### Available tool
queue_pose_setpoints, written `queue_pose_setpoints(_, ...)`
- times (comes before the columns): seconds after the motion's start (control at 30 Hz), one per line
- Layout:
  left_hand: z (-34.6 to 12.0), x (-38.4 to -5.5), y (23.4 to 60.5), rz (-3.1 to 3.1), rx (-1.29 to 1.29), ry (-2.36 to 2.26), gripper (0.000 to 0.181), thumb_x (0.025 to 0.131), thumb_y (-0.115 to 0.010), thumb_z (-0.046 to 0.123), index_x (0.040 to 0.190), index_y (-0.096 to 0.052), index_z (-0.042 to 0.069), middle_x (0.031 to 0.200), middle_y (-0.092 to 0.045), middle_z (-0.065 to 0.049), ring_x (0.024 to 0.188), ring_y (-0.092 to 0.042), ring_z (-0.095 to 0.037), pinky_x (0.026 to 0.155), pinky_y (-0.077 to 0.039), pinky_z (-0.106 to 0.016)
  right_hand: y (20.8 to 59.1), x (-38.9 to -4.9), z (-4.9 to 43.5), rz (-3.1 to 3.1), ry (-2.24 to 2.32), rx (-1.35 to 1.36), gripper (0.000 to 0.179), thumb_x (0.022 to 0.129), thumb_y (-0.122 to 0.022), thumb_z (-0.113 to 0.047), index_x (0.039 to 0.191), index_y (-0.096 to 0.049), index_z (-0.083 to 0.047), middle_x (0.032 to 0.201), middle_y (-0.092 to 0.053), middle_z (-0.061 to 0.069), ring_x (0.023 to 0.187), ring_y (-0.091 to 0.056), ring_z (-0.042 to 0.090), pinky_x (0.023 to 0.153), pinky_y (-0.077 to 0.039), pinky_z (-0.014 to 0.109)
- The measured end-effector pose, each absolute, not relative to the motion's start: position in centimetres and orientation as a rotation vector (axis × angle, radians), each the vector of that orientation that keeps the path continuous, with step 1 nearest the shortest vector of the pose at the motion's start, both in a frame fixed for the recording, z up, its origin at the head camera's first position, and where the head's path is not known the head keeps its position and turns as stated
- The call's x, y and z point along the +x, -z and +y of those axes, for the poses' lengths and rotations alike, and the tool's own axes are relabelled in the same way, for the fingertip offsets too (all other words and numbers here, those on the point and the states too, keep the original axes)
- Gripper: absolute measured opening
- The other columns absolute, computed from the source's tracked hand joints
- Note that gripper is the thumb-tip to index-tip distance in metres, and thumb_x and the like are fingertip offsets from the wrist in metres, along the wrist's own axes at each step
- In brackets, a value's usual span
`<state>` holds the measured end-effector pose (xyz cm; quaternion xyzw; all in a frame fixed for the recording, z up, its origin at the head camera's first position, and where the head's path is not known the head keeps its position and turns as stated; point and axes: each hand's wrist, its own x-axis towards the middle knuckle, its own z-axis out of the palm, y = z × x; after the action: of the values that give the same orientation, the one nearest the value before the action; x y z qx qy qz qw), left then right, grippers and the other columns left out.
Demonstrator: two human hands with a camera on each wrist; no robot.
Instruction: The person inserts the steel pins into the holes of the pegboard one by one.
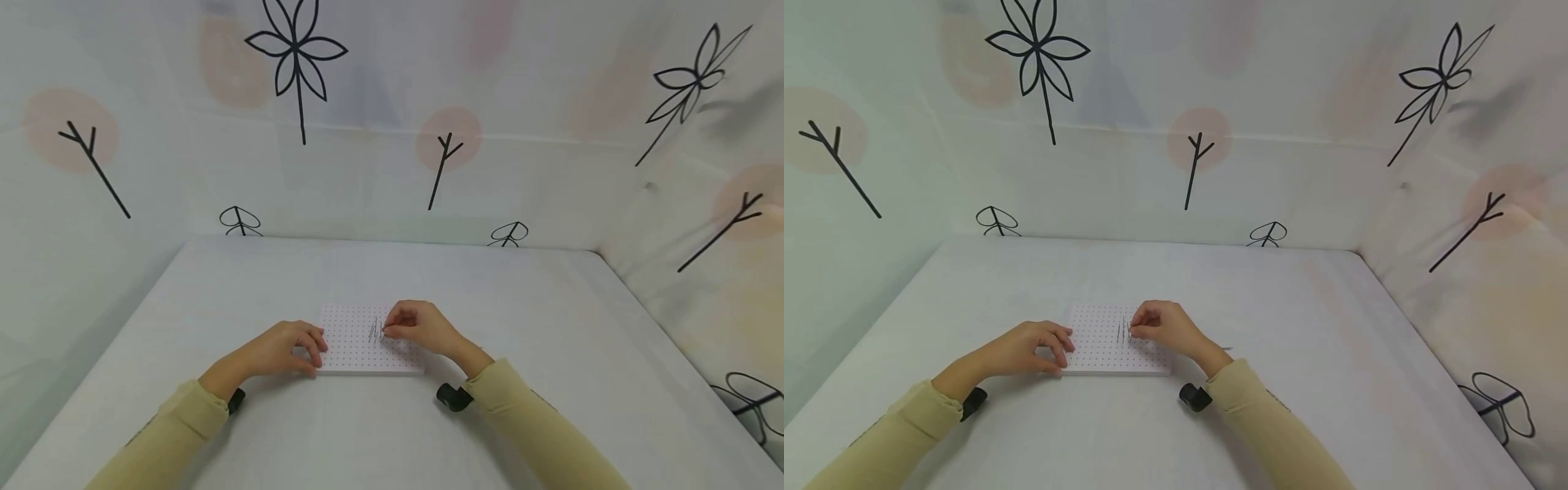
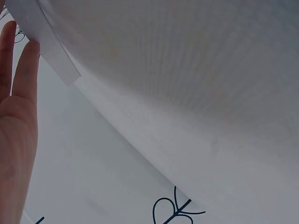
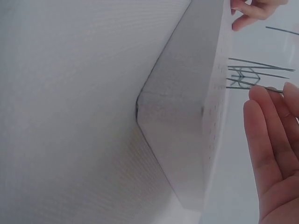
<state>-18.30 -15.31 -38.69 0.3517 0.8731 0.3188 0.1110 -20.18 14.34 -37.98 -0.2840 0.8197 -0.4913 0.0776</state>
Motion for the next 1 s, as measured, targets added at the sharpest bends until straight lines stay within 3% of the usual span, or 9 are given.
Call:
queue_pose_setpoints(0.23,-15.4,-18.3,38.8,2.569,1.048,-0.931,0.012,0.073,-0.08,0.013,0.074,-0.072,0.023,0.101,-0.062,0.009,0.119,-0.048,-0.03,0.099,-0.037,-0.05,37.9,-20.1,14.0,2.468,1.452,-0.842,0.008,0.082,-0.069,0.0,0.087,-0.063,0.001,0.086,-0.064,0.009,0.077,-0.063,0.02,0.069,-0.053,0.024)
queue_pose_setpoints(0.57,-15.4,-18.3,38.8,2.571,1.038,-0.934,0.014,0.072,-0.08,0.011,0.073,-0.072,0.023,0.101,-0.061,0.01,0.12,-0.048,-0.029,0.099,-0.037,-0.049,35.0,-18.3,13.5,2.488,1.428,-0.887,0.006,0.082,-0.065,0.006,0.086,-0.061,0.006,0.084,-0.063,0.014,0.075,-0.062,0.023,0.069,-0.052,0.022)
queue_pose_setpoints(0.8,-15.4,-18.3,38.7,2.569,1.044,-0.933,0.013,0.072,-0.08,0.012,0.074,-0.072,0.022,0.101,-0.061,0.01,0.119,-0.048,-0.029,0.098,-0.038,-0.048,37.1,-19.5,13.8,2.486,1.415,-0.86,0.007,0.082,-0.067,0.003,0.087,-0.062,0.004,0.086,-0.063,0.014,0.076,-0.062,0.024,0.069,-0.052,0.022)
queue_pose_setpoints(1.0,-15.3,-18.2,38.7,2.57,1.038,-0.932,0.013,0.072,-0.08,0.012,0.074,-0.072,0.022,0.101,-0.061,0.009,0.12,-0.048,-0.028,0.098,-0.039,-0.047,38.3,-20.1,14.2,2.489,1.374,-0.859,0.007,0.082,-0.07,-0.004,0.087,-0.064,-0.002,0.086,-0.064,0.005,0.077,-0.061,0.016,0.071,-0.052,0.023)
